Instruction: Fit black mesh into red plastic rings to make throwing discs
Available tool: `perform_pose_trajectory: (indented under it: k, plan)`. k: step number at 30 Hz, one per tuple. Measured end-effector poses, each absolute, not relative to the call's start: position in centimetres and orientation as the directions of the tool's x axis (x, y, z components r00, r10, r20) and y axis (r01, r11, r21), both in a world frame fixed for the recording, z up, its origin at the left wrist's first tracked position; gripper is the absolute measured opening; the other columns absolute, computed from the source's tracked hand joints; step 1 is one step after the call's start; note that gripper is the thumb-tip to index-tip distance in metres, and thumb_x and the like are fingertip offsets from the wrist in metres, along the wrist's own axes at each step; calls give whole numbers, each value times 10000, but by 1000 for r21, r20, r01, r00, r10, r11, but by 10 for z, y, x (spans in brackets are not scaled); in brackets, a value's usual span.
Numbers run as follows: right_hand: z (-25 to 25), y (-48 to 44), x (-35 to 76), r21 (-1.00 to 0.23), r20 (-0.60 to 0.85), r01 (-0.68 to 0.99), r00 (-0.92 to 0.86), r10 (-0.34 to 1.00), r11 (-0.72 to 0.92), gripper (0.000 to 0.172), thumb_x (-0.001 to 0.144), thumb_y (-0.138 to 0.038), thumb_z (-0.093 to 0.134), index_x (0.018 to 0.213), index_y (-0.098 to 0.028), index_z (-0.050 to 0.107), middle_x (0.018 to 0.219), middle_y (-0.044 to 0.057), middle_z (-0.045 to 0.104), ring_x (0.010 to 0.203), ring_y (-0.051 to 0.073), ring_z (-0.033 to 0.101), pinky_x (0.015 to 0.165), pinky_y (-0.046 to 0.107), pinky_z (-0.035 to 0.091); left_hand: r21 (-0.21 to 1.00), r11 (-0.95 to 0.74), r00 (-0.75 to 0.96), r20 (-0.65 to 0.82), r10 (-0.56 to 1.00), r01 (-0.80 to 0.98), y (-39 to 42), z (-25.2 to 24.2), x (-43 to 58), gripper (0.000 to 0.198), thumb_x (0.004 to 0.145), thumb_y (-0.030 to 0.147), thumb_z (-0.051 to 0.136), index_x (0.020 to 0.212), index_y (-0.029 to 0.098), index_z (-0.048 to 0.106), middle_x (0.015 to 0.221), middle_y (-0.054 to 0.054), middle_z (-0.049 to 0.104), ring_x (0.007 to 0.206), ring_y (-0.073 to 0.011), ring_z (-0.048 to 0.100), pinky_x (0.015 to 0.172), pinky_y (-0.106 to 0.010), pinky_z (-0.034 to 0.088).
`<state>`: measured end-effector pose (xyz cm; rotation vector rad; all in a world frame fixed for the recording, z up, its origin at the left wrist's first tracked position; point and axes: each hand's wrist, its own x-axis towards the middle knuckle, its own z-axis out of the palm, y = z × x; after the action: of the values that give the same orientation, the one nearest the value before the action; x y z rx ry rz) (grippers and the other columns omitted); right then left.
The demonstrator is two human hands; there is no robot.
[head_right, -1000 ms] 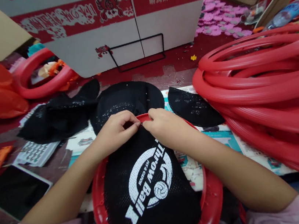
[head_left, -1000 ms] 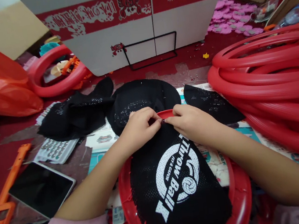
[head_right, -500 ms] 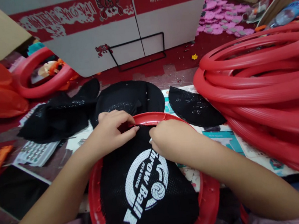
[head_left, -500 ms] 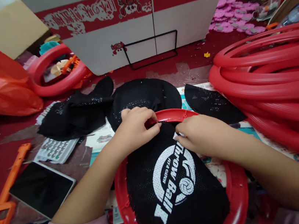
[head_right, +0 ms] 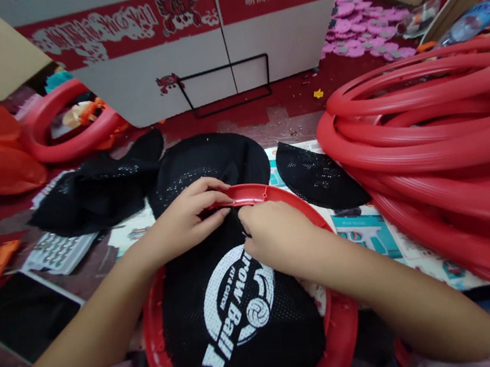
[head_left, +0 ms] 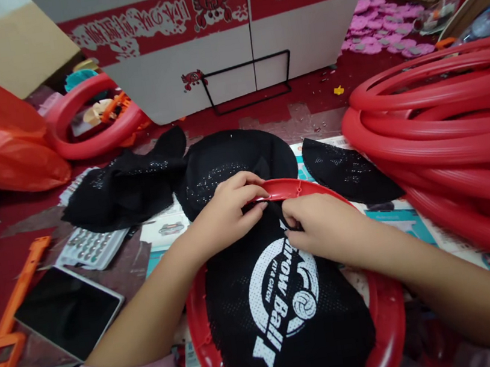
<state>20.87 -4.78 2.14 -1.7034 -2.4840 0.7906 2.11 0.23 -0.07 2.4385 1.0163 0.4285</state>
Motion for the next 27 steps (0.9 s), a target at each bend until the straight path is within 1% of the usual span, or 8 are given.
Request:
perform_pose_trajectory:
  k: [2, 4, 7, 9, 12, 16, 22, 27]
  plan:
    - [20, -45, 214, -570, -241, 796, -401, 884, 206, 126, 685, -91, 569, 667, -191, 495, 575, -55, 514, 506, 85, 409, 473, 229, 245, 560, -604, 671, 111, 733, 567, 3, -1, 21, 167, 882, 204, 490, 914, 186, 653, 1127, -80, 565, 1056, -195, 551, 946, -378, 421]
    - [18, -42, 218, -660, -228, 733, -401, 887, 162, 130, 685, -107, 573, 732, -203, 500, 589, -73, 502, 501, 80, 410, 471, 215, 262, 585, -595, 671, 113, 733, 551, 4, 0, 21, 151, 879, 208, 502, 860, 178, 649, 1056, -73, 573, 1006, -185, 558, 916, -358, 443]
    - [15, -40, 222, -715, -160, 681, -379, 912, 157, 164, 726, -170, 618, 867, -215, 548, 685, -62, 562, 584, 98, 482, 521, 212, 313, 607, -567, 661, 90, 745, 557, 4, 2, 20, 136, 873, 218, 516, 795, 173, 617, 945, -52, 561, 915, -168, 553, 843, -326, 464]
    - [15, -39, 222, -721, -116, 668, -380, 918, 185, 145, 756, -187, 631, 893, -208, 589, 755, -40, 612, 657, 110, 527, 578, 220, 344, 607, -535, 641, 54, 766, 588, 2, 5, 20, 137, 871, 234, 516, 777, 174, 597, 923, -45, 532, 872, -162, 540, 802, -317, 467]
    - [17, -40, 222, -664, -72, 698, -418, 906, 269, 77, 796, -152, 603, 839, -190, 654, 798, -9, 663, 730, 129, 566, 663, 243, 377, 580, -506, 618, 7, 786, 638, 0, 9, 20, 152, 873, 260, 501, 793, 175, 599, 932, -43, 494, 832, -158, 524, 773, -323, 463]
    - [17, -39, 220, -526, 3, 743, -485, 875, 413, 175, 840, -119, 543, 867, -166, 710, 870, 47, 683, 846, 173, 592, 765, 281, 402, 517, -520, 602, 13, 799, 680, -1, 8, 20, 178, 887, 275, 476, 802, 172, 594, 926, -45, 496, 845, -174, 520, 793, -349, 454]
    - [1, -37, 221, -262, 158, 785, -539, 827, 562, 257, 916, -170, 463, 916, -126, 716, 797, 77, 605, 769, 188, 530, 692, 300, 375, 420, -548, 575, 74, 815, 723, 1, 1, 23, 169, 894, 267, 454, 824, 169, 572, 931, -54, 505, 804, -176, 534, 765, -352, 469]
    - [-7, -35, 222, -197, 230, 783, -548, 804, 590, 268, 925, -165, 448, 875, -128, 709, 757, 63, 560, 718, 166, 461, 642, 288, 323, 377, -562, 569, 105, 815, 736, 1, -3, 25, 141, 876, 242, 466, 804, 167, 562, 912, -56, 509, 794, -180, 544, 740, -350, 476]
